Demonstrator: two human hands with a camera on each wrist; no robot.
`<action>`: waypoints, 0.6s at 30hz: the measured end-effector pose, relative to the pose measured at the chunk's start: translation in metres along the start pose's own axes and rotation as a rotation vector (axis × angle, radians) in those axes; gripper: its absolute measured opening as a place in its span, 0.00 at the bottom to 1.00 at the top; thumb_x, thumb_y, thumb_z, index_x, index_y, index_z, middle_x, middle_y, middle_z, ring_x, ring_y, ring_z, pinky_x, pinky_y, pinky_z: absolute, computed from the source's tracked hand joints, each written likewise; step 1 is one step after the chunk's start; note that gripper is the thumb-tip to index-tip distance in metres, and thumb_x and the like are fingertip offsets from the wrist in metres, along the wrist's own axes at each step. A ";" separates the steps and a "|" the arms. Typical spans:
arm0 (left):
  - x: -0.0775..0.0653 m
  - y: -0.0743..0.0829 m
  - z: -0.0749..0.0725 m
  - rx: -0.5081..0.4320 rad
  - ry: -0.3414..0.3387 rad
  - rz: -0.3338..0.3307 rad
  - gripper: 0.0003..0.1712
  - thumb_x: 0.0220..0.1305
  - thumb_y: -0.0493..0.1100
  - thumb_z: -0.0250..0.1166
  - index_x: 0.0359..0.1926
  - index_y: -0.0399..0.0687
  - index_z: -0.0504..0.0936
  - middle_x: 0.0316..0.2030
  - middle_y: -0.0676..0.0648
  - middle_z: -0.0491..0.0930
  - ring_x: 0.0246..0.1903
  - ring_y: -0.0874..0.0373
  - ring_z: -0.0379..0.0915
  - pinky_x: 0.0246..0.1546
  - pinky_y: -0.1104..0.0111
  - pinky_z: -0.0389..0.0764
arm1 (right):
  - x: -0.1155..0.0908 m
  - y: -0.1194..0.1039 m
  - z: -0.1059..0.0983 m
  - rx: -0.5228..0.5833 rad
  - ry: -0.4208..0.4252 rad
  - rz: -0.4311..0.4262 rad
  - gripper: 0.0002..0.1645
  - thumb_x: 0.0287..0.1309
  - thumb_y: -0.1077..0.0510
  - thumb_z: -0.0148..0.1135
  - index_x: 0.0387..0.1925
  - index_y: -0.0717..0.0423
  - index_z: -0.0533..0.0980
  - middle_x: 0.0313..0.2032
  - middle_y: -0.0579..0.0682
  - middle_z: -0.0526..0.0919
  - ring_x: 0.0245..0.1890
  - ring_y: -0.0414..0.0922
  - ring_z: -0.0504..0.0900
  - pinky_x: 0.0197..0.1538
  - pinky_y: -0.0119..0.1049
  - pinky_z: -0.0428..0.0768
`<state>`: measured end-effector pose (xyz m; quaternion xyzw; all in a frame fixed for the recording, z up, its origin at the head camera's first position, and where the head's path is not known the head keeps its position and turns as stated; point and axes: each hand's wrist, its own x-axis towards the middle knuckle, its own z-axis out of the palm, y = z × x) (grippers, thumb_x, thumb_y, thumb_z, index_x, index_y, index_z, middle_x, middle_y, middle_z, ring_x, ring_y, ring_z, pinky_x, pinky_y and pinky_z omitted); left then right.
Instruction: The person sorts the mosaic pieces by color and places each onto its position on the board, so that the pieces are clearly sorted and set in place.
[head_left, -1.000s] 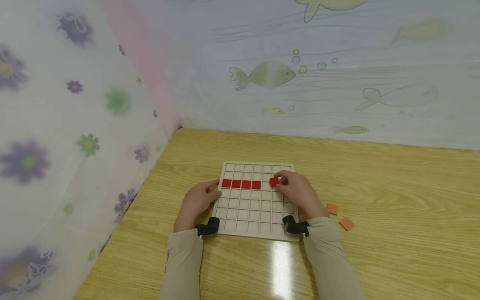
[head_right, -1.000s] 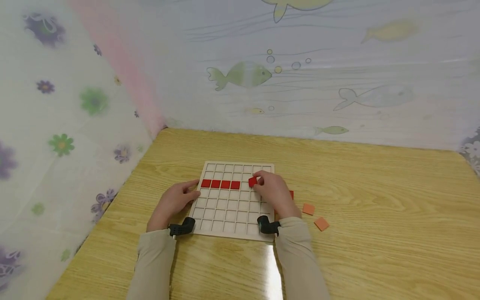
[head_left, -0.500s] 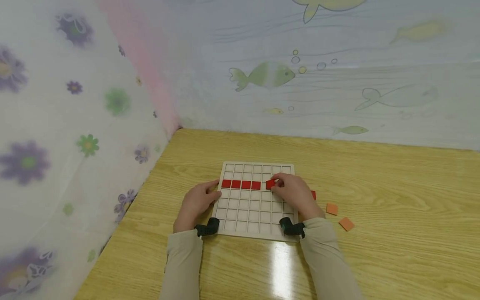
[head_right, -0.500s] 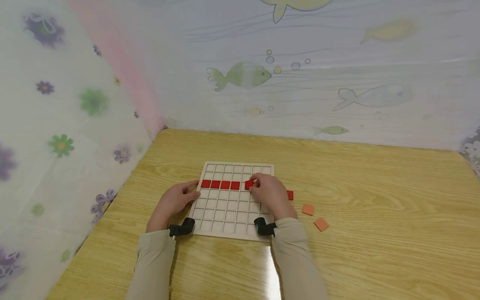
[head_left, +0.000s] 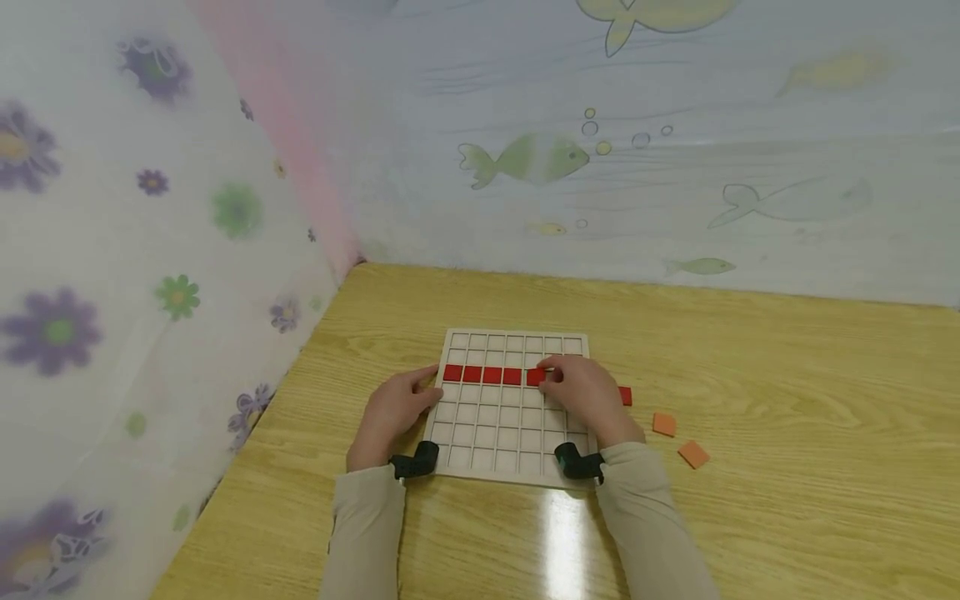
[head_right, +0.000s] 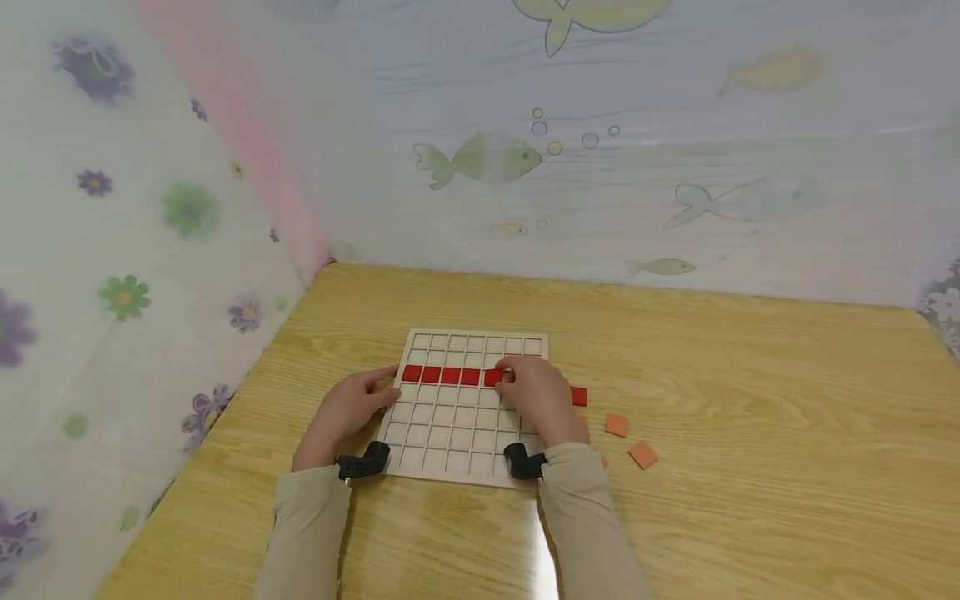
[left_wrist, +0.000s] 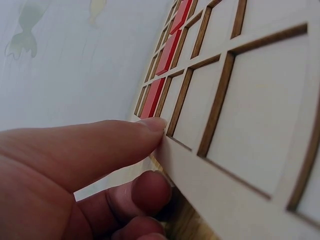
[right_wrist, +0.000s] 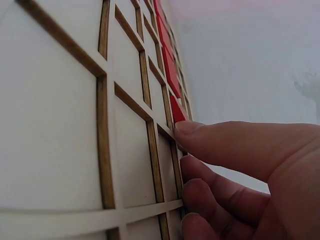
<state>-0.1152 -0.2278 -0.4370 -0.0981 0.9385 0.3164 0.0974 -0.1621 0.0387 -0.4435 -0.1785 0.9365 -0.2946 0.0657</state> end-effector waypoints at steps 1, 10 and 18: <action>0.000 0.000 0.000 0.002 0.002 0.000 0.27 0.58 0.52 0.60 0.60 0.62 0.68 0.29 0.53 0.75 0.27 0.58 0.66 0.31 0.66 0.65 | 0.000 0.000 0.001 -0.004 0.003 0.000 0.18 0.50 0.55 0.62 0.46 0.49 0.78 0.26 0.42 0.76 0.26 0.40 0.70 0.30 0.34 0.69; 0.001 -0.002 0.002 0.008 0.010 0.003 0.27 0.58 0.52 0.60 0.60 0.62 0.68 0.30 0.53 0.76 0.28 0.58 0.67 0.33 0.65 0.66 | 0.000 0.000 0.004 -0.037 0.005 -0.001 0.19 0.51 0.56 0.61 0.48 0.48 0.77 0.21 0.42 0.73 0.21 0.40 0.67 0.24 0.32 0.65; 0.002 -0.004 0.001 0.024 0.018 0.034 0.27 0.58 0.52 0.59 0.60 0.61 0.69 0.23 0.50 0.70 0.22 0.57 0.62 0.25 0.67 0.62 | -0.001 -0.004 0.002 -0.053 -0.001 0.004 0.21 0.51 0.56 0.61 0.50 0.47 0.77 0.22 0.42 0.73 0.22 0.40 0.66 0.22 0.32 0.63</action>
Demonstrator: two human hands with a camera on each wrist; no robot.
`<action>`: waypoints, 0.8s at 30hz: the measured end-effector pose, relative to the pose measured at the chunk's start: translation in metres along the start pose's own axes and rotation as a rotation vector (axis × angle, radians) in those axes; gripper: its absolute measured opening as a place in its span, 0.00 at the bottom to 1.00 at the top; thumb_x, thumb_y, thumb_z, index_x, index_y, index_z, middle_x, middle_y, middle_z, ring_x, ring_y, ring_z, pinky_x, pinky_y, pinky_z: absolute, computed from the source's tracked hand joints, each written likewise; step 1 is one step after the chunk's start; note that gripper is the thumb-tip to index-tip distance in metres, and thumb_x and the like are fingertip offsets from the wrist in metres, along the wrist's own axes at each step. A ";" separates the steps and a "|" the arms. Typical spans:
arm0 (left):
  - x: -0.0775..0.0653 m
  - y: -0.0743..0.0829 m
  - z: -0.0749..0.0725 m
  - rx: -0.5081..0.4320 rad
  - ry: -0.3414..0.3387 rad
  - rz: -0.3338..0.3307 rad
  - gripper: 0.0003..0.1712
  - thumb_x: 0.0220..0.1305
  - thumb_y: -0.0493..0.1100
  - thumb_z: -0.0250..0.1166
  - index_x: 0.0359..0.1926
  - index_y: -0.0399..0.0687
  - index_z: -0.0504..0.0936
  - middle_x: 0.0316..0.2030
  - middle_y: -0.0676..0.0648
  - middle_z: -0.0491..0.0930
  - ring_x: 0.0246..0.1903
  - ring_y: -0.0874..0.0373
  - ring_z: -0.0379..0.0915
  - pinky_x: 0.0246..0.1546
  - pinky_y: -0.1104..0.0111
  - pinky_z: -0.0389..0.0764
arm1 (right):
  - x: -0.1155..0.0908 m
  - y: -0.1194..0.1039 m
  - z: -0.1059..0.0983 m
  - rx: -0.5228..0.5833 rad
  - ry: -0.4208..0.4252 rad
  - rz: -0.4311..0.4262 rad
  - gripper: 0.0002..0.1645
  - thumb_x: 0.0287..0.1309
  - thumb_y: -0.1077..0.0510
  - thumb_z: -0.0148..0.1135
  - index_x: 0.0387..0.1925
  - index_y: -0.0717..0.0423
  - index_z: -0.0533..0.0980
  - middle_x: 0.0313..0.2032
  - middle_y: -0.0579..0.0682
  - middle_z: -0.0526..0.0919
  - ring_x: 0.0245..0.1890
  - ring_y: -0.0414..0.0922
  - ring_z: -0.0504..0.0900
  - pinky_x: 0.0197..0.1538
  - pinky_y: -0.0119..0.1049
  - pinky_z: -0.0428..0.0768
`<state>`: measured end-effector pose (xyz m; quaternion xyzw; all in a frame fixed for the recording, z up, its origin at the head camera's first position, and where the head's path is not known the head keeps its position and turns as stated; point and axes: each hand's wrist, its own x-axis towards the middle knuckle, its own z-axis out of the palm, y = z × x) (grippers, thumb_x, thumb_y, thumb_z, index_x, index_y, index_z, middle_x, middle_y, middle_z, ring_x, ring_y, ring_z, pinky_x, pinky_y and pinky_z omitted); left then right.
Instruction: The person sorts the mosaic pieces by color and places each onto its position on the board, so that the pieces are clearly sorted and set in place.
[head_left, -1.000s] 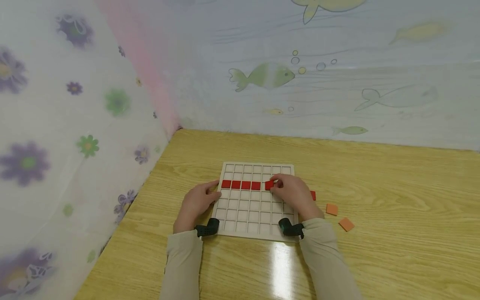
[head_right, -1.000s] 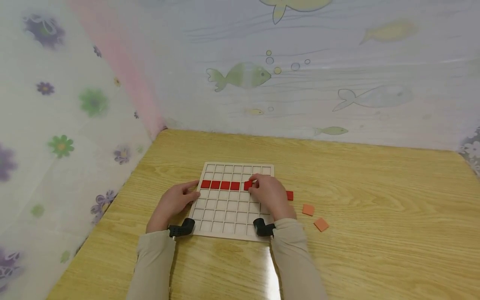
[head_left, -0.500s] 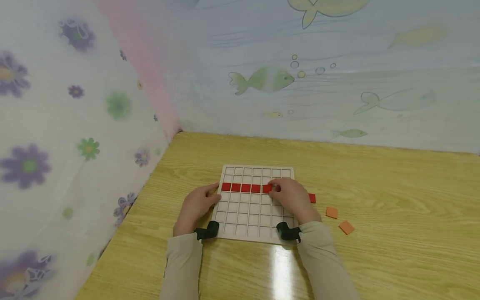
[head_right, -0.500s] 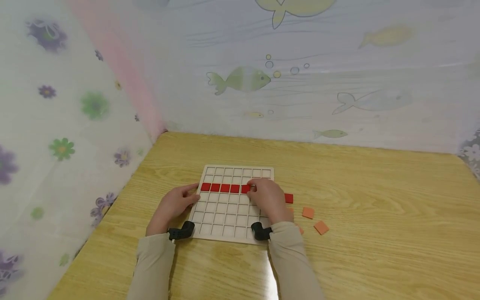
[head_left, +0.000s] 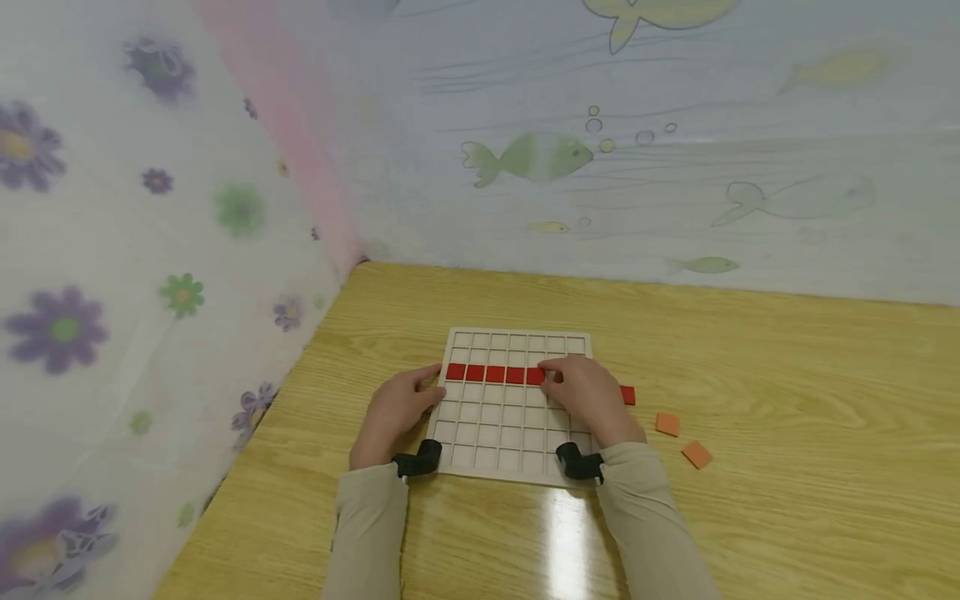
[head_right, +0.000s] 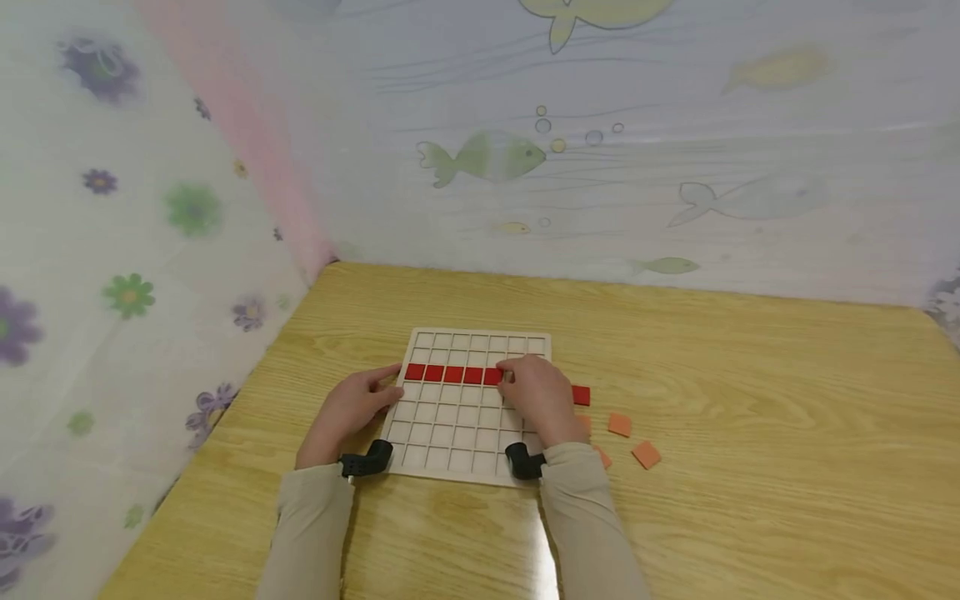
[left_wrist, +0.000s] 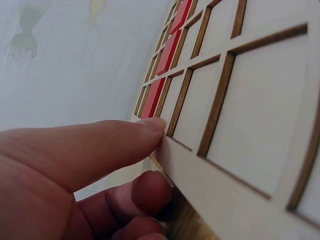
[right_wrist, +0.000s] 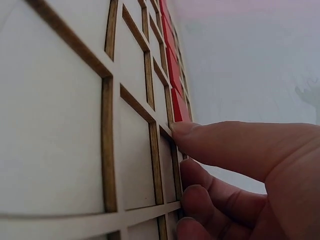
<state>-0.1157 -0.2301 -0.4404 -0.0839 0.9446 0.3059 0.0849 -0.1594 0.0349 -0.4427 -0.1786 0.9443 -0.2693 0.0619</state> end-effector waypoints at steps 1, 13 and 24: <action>0.000 0.000 0.000 0.001 0.004 0.001 0.27 0.58 0.52 0.59 0.60 0.62 0.69 0.23 0.50 0.70 0.22 0.57 0.62 0.25 0.67 0.62 | 0.000 0.000 0.000 0.001 -0.003 0.000 0.21 0.51 0.56 0.60 0.50 0.47 0.77 0.20 0.42 0.71 0.20 0.40 0.65 0.21 0.32 0.61; -0.001 0.001 0.000 -0.004 -0.005 -0.008 0.27 0.58 0.51 0.60 0.60 0.61 0.69 0.27 0.52 0.72 0.26 0.57 0.64 0.29 0.66 0.64 | -0.002 -0.001 0.000 0.012 -0.025 0.012 0.22 0.51 0.55 0.61 0.51 0.47 0.76 0.22 0.42 0.71 0.21 0.41 0.66 0.22 0.32 0.62; 0.000 -0.001 0.001 0.003 0.010 -0.005 0.27 0.58 0.52 0.60 0.60 0.62 0.69 0.28 0.52 0.73 0.27 0.57 0.64 0.30 0.66 0.64 | 0.001 0.007 0.001 0.067 -0.024 -0.022 0.23 0.51 0.54 0.61 0.52 0.48 0.75 0.25 0.42 0.75 0.24 0.39 0.69 0.27 0.33 0.67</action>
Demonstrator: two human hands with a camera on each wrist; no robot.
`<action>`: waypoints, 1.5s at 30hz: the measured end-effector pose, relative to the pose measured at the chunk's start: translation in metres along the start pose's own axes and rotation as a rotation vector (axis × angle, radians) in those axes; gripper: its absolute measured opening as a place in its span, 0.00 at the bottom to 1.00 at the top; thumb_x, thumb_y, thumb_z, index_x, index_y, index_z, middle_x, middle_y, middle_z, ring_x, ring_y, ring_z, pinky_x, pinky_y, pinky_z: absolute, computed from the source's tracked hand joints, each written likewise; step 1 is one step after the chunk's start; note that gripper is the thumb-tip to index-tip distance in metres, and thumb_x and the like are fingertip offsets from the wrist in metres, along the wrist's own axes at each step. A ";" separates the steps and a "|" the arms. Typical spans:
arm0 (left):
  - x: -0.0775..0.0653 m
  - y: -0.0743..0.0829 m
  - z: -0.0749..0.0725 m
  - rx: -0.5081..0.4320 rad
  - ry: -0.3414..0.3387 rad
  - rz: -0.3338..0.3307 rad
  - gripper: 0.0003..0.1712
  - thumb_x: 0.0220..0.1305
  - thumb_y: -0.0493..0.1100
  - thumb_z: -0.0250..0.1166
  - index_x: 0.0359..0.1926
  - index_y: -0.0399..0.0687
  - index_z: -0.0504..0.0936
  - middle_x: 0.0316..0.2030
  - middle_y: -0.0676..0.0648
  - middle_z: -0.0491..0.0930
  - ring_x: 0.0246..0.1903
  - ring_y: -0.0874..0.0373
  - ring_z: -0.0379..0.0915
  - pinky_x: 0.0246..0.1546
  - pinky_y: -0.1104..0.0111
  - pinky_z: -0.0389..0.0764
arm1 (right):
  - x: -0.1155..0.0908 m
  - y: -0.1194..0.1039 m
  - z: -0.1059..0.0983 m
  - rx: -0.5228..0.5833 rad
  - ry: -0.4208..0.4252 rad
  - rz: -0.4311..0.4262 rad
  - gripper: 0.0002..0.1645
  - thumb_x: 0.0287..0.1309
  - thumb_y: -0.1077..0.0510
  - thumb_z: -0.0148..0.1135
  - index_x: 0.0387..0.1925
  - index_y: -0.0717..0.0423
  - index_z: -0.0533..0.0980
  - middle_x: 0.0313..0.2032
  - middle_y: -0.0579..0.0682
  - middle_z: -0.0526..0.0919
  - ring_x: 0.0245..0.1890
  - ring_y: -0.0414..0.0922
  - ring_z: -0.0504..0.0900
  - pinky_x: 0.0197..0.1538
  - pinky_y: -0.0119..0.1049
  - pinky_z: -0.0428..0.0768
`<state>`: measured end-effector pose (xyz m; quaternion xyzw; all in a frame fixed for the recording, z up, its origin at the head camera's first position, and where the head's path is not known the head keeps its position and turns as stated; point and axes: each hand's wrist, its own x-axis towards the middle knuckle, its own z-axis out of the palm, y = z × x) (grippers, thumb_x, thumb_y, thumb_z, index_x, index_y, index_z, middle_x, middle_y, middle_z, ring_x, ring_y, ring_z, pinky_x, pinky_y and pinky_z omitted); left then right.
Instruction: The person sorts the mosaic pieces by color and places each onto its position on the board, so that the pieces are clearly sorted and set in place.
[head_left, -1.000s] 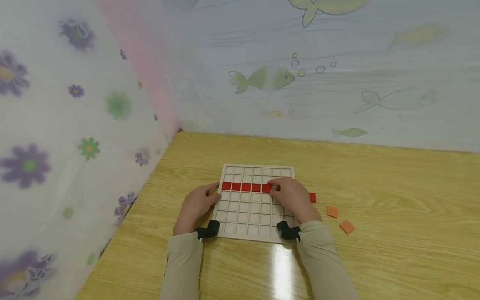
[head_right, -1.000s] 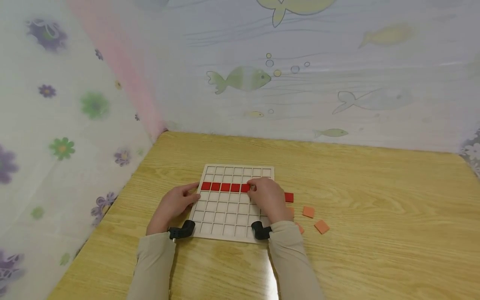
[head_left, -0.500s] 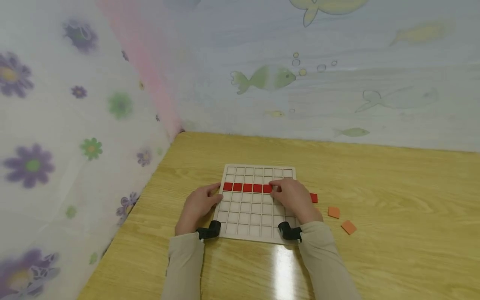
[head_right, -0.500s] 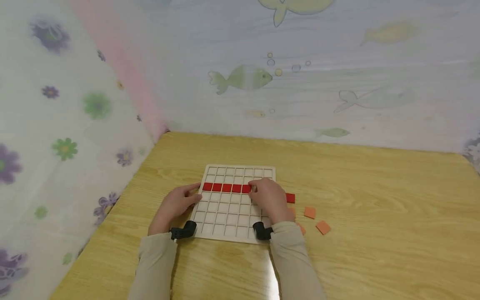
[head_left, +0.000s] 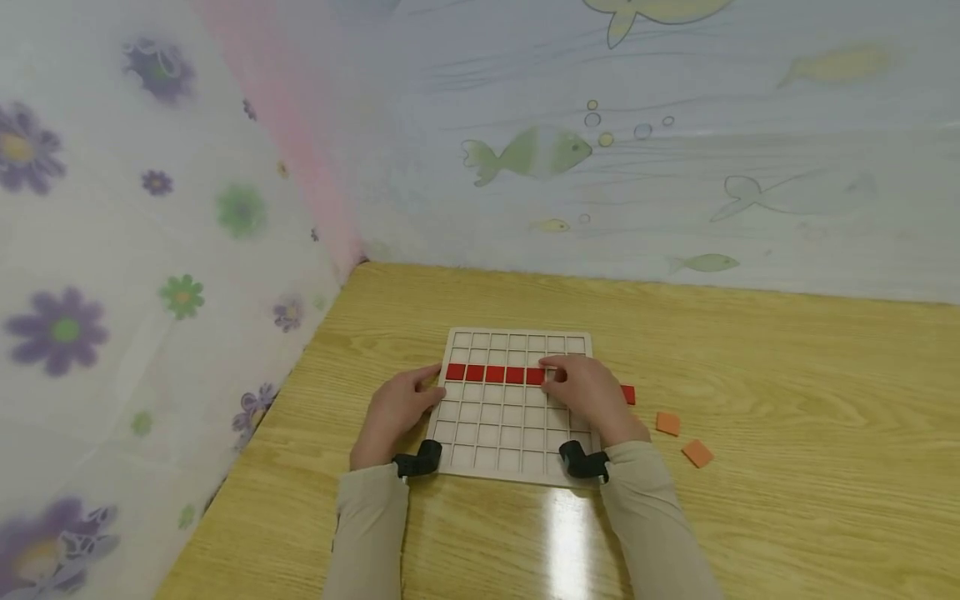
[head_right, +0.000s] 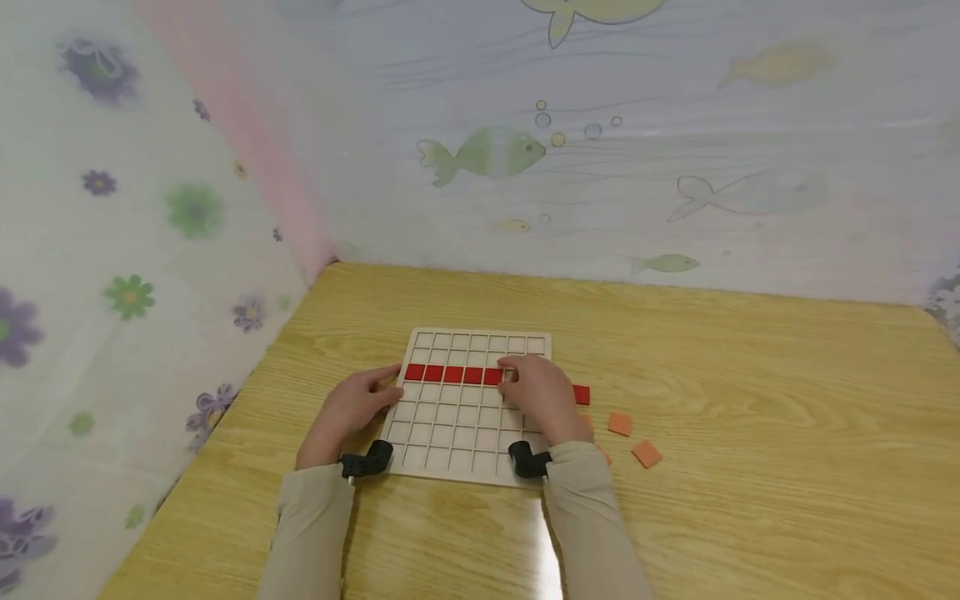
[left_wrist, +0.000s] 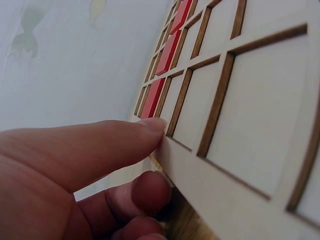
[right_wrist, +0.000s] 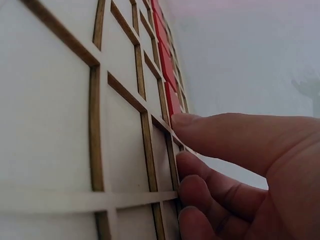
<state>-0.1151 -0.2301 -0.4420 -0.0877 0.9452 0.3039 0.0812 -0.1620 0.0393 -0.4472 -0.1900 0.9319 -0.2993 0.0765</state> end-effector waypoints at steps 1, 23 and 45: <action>0.000 0.000 0.000 0.003 0.001 0.003 0.27 0.58 0.52 0.60 0.60 0.62 0.69 0.28 0.52 0.73 0.26 0.57 0.64 0.30 0.66 0.64 | 0.000 0.001 -0.001 0.011 -0.002 -0.007 0.23 0.51 0.54 0.61 0.52 0.48 0.75 0.26 0.42 0.75 0.24 0.40 0.69 0.28 0.34 0.67; 0.001 0.000 -0.001 0.008 0.005 0.005 0.27 0.58 0.52 0.59 0.60 0.62 0.69 0.24 0.51 0.70 0.23 0.57 0.63 0.26 0.67 0.63 | -0.008 0.012 -0.021 0.181 0.029 0.039 0.21 0.59 0.49 0.53 0.54 0.48 0.73 0.38 0.47 0.78 0.37 0.44 0.75 0.39 0.40 0.72; 0.001 0.000 0.001 -0.019 -0.007 -0.004 0.27 0.58 0.52 0.59 0.60 0.62 0.69 0.23 0.51 0.70 0.21 0.57 0.62 0.24 0.67 0.63 | -0.021 0.053 -0.045 0.237 0.071 0.127 0.20 0.62 0.48 0.48 0.52 0.51 0.73 0.41 0.52 0.77 0.34 0.46 0.77 0.38 0.40 0.72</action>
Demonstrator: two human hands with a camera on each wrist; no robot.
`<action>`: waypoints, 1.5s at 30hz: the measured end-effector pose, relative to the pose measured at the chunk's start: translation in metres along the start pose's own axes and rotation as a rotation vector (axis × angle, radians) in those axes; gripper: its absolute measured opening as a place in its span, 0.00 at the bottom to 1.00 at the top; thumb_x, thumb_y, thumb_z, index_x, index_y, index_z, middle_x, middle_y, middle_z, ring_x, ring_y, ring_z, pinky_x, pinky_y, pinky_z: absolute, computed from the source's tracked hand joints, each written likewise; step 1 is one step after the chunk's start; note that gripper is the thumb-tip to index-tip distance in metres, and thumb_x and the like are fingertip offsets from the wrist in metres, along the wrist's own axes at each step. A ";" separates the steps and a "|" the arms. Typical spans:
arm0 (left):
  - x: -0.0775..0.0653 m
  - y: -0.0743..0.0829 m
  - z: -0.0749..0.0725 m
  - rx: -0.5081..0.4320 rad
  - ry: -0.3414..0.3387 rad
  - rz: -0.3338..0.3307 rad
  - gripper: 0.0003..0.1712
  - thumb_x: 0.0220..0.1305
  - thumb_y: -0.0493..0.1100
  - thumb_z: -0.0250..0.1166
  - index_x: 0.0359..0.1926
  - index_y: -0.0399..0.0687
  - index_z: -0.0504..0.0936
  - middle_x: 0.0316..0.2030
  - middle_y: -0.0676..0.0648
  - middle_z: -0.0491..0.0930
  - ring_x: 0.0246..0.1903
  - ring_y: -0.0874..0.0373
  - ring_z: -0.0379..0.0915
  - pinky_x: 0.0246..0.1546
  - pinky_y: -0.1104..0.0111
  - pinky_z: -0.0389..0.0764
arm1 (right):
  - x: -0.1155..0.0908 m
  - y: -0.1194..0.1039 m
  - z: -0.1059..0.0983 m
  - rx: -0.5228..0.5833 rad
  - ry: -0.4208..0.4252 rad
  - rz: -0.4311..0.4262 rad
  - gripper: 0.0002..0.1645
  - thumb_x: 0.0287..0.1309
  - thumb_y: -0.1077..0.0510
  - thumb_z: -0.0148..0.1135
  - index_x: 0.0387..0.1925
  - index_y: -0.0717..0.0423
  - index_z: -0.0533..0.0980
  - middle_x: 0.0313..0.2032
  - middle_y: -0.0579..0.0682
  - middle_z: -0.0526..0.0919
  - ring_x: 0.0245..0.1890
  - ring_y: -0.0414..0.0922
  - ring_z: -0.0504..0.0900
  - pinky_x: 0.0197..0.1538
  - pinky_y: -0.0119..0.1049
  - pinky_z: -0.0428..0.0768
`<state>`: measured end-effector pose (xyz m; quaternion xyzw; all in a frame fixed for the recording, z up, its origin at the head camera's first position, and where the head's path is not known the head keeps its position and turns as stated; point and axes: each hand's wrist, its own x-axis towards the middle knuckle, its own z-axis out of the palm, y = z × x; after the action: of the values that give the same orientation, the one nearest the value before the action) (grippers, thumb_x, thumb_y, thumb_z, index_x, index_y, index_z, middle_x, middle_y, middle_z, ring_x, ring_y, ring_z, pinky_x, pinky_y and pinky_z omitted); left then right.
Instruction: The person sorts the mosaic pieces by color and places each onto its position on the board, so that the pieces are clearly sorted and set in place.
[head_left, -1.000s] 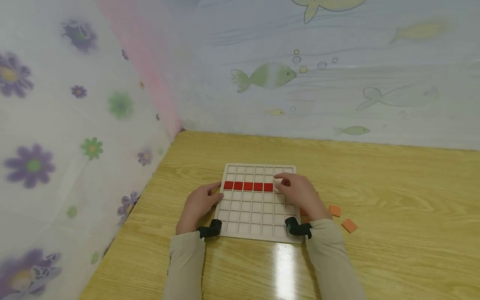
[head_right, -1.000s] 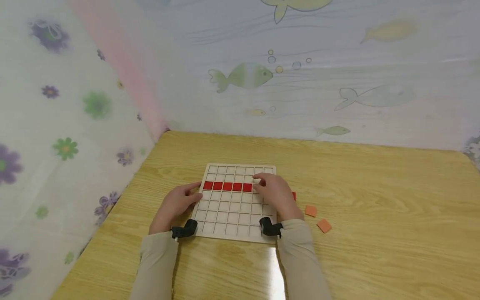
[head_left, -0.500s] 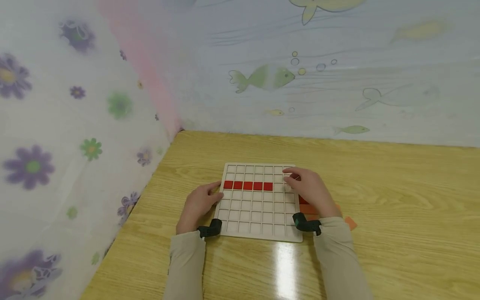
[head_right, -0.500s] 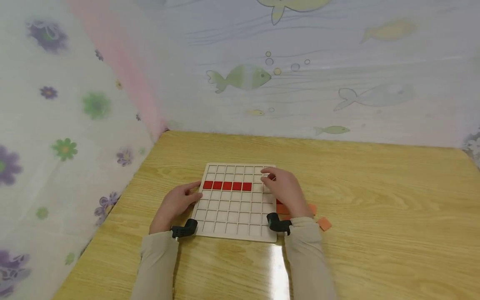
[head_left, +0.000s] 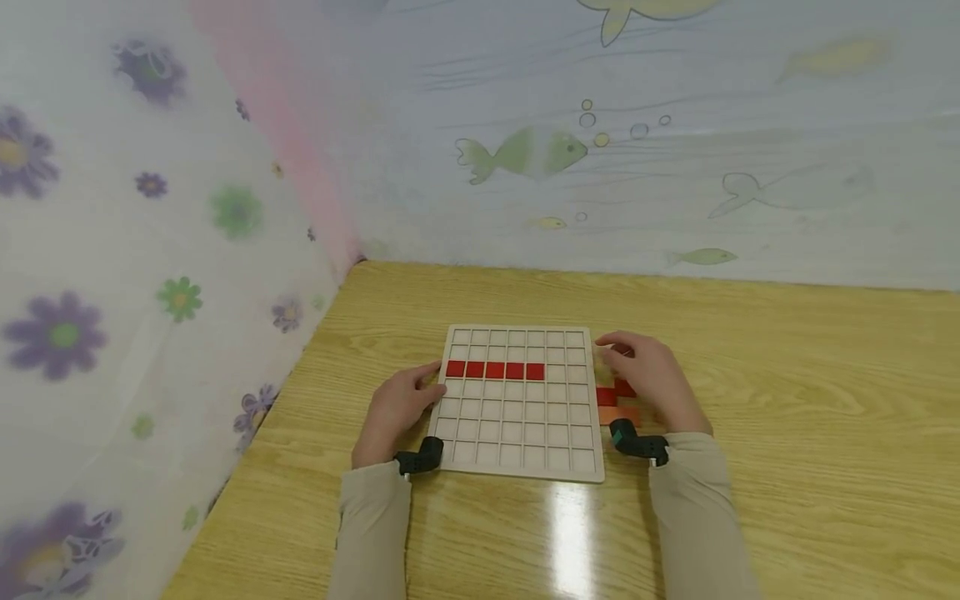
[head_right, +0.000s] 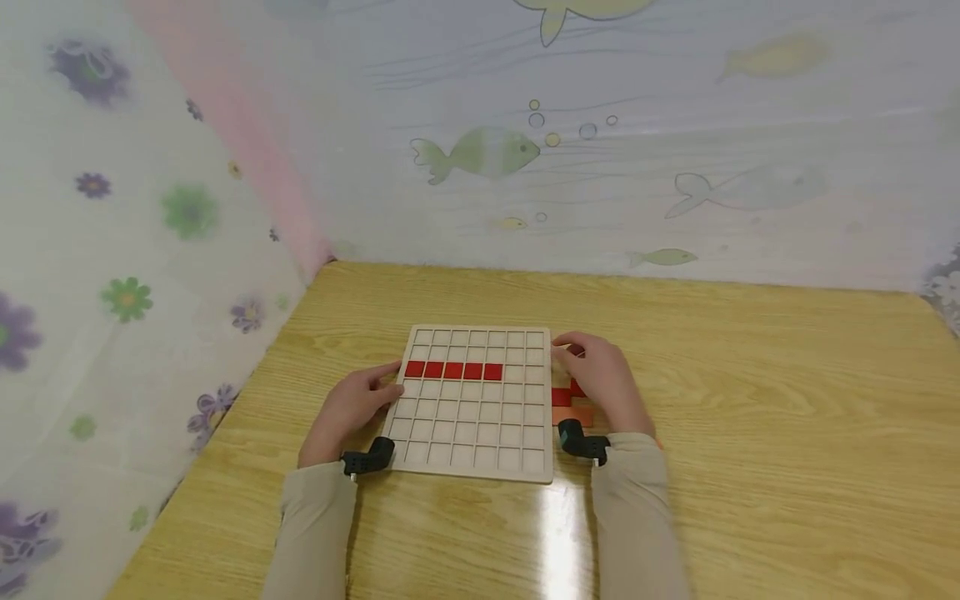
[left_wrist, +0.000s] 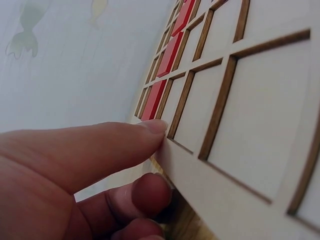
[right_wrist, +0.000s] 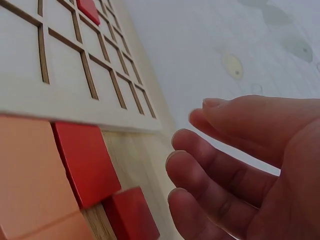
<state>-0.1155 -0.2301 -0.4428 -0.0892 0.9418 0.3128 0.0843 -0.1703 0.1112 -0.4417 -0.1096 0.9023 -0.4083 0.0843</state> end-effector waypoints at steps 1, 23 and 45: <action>0.000 0.000 0.000 -0.003 0.001 0.001 0.26 0.58 0.52 0.59 0.60 0.62 0.69 0.23 0.50 0.70 0.20 0.57 0.62 0.24 0.67 0.62 | 0.000 0.001 -0.002 0.000 -0.003 0.007 0.20 0.62 0.47 0.48 0.52 0.51 0.73 0.42 0.52 0.77 0.35 0.46 0.77 0.39 0.41 0.72; 0.001 -0.002 0.001 0.000 0.002 0.004 0.27 0.58 0.52 0.60 0.60 0.63 0.69 0.26 0.52 0.72 0.25 0.57 0.64 0.29 0.66 0.64 | -0.008 0.011 -0.010 -0.086 -0.079 0.052 0.18 0.58 0.51 0.54 0.46 0.57 0.75 0.44 0.55 0.77 0.45 0.53 0.71 0.48 0.49 0.67; 0.001 -0.002 0.000 0.014 0.014 0.004 0.27 0.58 0.52 0.59 0.60 0.63 0.69 0.23 0.51 0.70 0.22 0.57 0.63 0.25 0.67 0.64 | -0.014 0.011 -0.020 -0.090 -0.249 -0.003 0.16 0.51 0.58 0.62 0.41 0.62 0.75 0.36 0.53 0.75 0.35 0.49 0.71 0.39 0.40 0.70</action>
<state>-0.1165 -0.2322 -0.4443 -0.0890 0.9447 0.3059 0.0778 -0.1635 0.1364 -0.4359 -0.1644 0.9020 -0.3509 0.1904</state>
